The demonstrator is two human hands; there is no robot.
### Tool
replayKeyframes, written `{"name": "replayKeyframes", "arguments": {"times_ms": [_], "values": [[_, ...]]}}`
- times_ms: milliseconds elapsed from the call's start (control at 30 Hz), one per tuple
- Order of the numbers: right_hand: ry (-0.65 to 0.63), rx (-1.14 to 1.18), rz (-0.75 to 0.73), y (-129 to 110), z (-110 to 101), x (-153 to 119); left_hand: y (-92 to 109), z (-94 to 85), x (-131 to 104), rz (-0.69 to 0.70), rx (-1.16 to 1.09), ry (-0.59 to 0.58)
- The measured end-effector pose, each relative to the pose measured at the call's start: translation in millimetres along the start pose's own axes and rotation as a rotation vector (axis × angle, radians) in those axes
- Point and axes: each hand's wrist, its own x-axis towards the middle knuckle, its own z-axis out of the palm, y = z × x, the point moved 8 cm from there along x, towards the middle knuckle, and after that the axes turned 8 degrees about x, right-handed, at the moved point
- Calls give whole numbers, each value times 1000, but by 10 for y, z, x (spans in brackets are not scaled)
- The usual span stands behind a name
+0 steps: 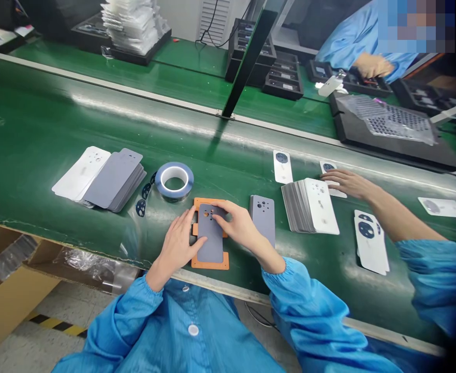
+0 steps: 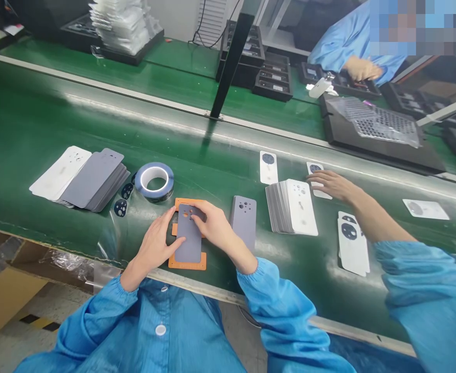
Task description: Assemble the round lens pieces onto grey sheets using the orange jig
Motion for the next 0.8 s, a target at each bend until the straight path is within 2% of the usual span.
{"name": "replayKeyframes", "arguments": {"times_ms": [133, 233, 367, 600, 800], "values": [[13, -276, -113, 31, 70, -29, 91, 18, 31, 74, 49, -57], [2, -393, -175, 33, 154, -118, 189, 36, 95, 138, 104, -127], [-12, -504, -155, 61, 271, -292, 275, 29, 204, 157, 161, -136], [-7, -553, -119, 11, 334, -585, 297, 19, 245, 127, 157, -119], [79, -490, -46, 17, 280, -751, 226, 18, 228, 76, -5, -114]]}}
